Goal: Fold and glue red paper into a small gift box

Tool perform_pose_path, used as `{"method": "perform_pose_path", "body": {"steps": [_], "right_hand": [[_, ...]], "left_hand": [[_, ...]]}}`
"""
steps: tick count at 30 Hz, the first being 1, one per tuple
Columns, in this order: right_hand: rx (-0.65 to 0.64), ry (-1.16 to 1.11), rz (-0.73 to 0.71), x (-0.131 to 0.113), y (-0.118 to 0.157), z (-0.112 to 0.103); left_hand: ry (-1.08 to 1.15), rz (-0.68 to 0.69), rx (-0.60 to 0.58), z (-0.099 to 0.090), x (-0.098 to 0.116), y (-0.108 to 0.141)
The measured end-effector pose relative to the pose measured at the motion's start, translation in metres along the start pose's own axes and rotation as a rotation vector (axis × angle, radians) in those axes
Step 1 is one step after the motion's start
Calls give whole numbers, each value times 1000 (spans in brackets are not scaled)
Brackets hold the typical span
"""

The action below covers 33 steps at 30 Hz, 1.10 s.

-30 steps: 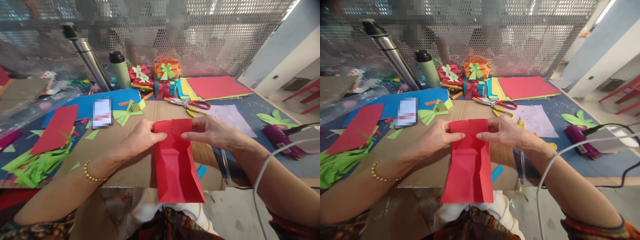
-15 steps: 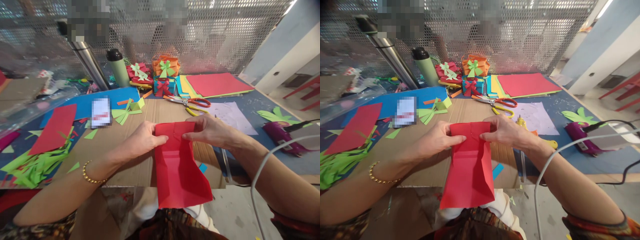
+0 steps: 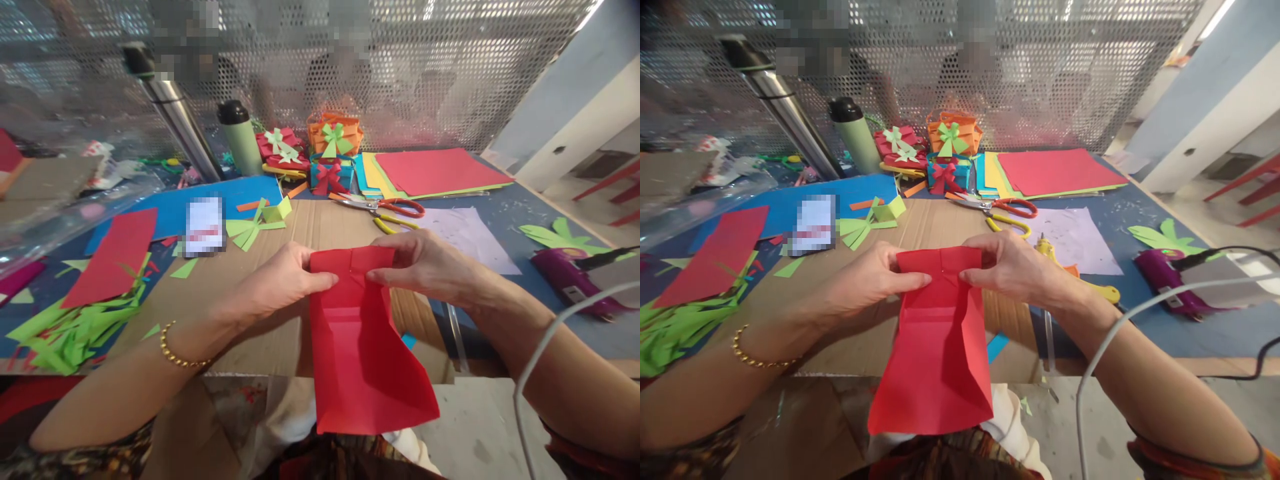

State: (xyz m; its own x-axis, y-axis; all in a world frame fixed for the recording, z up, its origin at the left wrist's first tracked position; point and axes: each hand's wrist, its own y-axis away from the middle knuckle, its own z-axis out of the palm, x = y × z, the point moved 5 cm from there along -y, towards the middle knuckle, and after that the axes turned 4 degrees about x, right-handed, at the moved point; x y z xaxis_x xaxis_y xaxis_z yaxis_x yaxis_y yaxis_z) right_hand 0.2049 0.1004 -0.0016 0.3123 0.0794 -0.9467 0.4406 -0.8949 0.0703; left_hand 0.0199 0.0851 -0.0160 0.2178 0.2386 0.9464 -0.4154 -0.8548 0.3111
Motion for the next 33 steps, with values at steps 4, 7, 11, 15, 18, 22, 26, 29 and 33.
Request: {"method": "perform_pose_path", "body": {"steps": [4, 7, 11, 15, 18, 22, 26, 29, 33], "right_hand": [[-8, -3, 7, 1, 1, 1], [2, -6, 19, 2, 2, 0], [30, 36, -8, -1, 3, -2], [33, 35, -46, -7, 5, -1], [-16, -23, -39, -7, 7, 2], [-65, -102, -32, -6, 8, 7], [-60, -104, -104, -11, 8, 7], [-64, -60, -143, -16, 7, 7], [-39, 8, -144, -15, 6, 6]], "left_hand": [[-38, 31, 18, 1, 2, 3], [-63, 28, 17, 2, 2, 4], [-58, 27, 12, 4, 5, 5], [12, 0, -25, 7, 7, 6], [12, -21, -14, 6, 8, 6], [-17, -12, -10, 5, 9, 6], [-73, 36, -39, 4, 10, 6], [-76, 57, -62, 5, 9, 5], [45, 38, -105, 8, 7, 3]]}}
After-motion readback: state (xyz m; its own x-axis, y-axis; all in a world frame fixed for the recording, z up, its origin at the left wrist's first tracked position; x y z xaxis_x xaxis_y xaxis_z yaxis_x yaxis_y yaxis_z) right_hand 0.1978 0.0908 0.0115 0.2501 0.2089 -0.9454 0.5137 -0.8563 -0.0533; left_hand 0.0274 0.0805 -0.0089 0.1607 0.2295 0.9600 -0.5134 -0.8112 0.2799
